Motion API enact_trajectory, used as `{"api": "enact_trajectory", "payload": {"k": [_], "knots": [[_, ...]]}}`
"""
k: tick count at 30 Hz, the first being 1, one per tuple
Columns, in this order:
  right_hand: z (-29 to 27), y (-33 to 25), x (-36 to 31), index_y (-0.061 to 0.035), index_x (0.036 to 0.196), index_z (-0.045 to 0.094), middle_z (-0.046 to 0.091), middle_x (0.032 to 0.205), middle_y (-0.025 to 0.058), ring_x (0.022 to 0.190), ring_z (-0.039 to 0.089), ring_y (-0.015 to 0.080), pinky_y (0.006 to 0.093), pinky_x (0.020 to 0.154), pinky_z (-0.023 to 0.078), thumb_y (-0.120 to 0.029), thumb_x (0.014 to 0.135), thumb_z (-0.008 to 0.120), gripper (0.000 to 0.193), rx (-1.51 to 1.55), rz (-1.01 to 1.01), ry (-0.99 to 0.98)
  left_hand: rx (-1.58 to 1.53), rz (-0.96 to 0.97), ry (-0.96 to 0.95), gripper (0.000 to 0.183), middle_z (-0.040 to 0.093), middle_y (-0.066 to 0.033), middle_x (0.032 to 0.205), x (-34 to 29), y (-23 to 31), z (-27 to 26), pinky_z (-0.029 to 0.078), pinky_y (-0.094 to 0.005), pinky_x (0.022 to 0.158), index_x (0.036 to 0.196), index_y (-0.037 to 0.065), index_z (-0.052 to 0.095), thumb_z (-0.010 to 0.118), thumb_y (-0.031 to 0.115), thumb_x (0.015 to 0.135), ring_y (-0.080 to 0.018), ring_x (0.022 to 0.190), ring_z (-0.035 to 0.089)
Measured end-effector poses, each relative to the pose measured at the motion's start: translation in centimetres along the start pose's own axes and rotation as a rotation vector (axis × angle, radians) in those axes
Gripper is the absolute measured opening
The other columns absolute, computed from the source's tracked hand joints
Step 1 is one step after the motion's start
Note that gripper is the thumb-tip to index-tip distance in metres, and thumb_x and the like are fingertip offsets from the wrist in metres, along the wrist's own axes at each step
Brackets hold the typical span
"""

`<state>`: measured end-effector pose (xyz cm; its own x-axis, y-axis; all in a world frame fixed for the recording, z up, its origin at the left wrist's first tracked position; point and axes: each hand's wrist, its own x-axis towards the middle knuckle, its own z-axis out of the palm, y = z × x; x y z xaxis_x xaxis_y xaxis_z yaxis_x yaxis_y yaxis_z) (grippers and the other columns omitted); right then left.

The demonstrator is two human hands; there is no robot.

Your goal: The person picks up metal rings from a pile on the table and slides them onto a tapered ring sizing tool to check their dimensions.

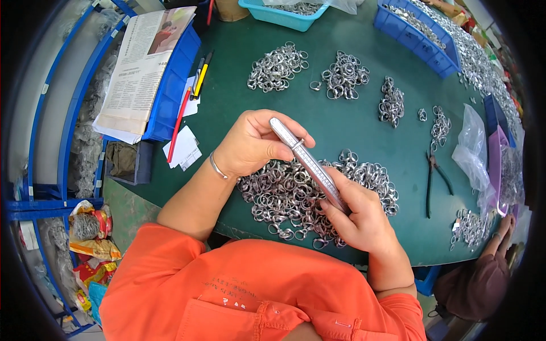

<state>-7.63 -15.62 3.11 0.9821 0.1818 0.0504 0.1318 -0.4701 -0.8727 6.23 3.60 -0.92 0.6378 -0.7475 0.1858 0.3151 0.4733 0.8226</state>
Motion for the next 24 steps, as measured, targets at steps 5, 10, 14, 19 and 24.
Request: {"api": "enact_trajectory", "payload": {"k": [5,10,14,19,24], "knots": [[0.0,0.0,0.2,-0.0025,0.122,0.046,0.061,0.091,0.0189,0.078,0.061,0.0330,0.0360,0.068,0.050,-0.004,0.078,0.059,0.046,-0.024,0.004,0.004,0.099,-0.009,0.041,0.032,0.060,-0.0152,0.093,0.3,0.2,0.4,0.050,-0.0284,0.075,0.096,-0.001,0.063,0.071,-0.003,0.065,-0.0206,0.085,0.060],[0.1,-0.1,0.2,-0.0020,0.122,0.046,0.060,0.090,0.0185,0.075,0.060,0.0319,0.0348,0.067,0.049,-0.004,0.078,0.058,0.045,-0.034,0.025,0.029,-0.050,0.026,0.160,0.026,0.057,-0.0129,0.092,0.2,0.5,-0.3,0.048,-0.0282,0.077,0.100,-0.001,0.058,0.065,0.001,0.075,-0.0180,0.080,0.057],[0.2,0.0,0.1,-0.0018,0.122,0.046,0.059,0.086,0.0173,0.071,0.060,0.0293,0.0326,0.066,0.048,-0.003,0.079,0.058,0.044,0.027,0.092,0.061,-0.353,0.162,0.191,0.032,0.054,-0.0112,0.099,0.3,0.9,-2.0,0.047,-0.0277,0.077,0.111,0.002,0.053,0.062,0.012,0.082,-0.0168,0.085,0.050],[0.0,-0.3,0.2,-0.0005,0.122,0.047,0.059,0.085,0.0172,0.070,0.060,0.0252,0.0305,0.065,0.048,-0.002,0.078,0.058,0.045,0.031,0.138,0.064,-0.483,0.055,0.093,0.032,0.053,-0.0111,0.105,0.0,0.4,-1.6,0.047,-0.0298,0.078,0.112,0.005,0.054,0.063,0.013,0.082,-0.0164,0.086,0.050],[0.3,0.4,0.2,0.0014,0.121,0.047,0.059,0.086,0.0164,0.069,0.060,0.0239,0.0297,0.064,0.047,-0.001,0.078,0.059,0.045,0.018,0.090,0.115,-0.463,0.060,0.093,0.030,0.051,-0.0100,0.106,0.0,0.6,-1.3,0.047,-0.0291,0.077,0.110,0.005,0.054,0.063,0.015,0.083,-0.0156,0.085,0.050]]}}
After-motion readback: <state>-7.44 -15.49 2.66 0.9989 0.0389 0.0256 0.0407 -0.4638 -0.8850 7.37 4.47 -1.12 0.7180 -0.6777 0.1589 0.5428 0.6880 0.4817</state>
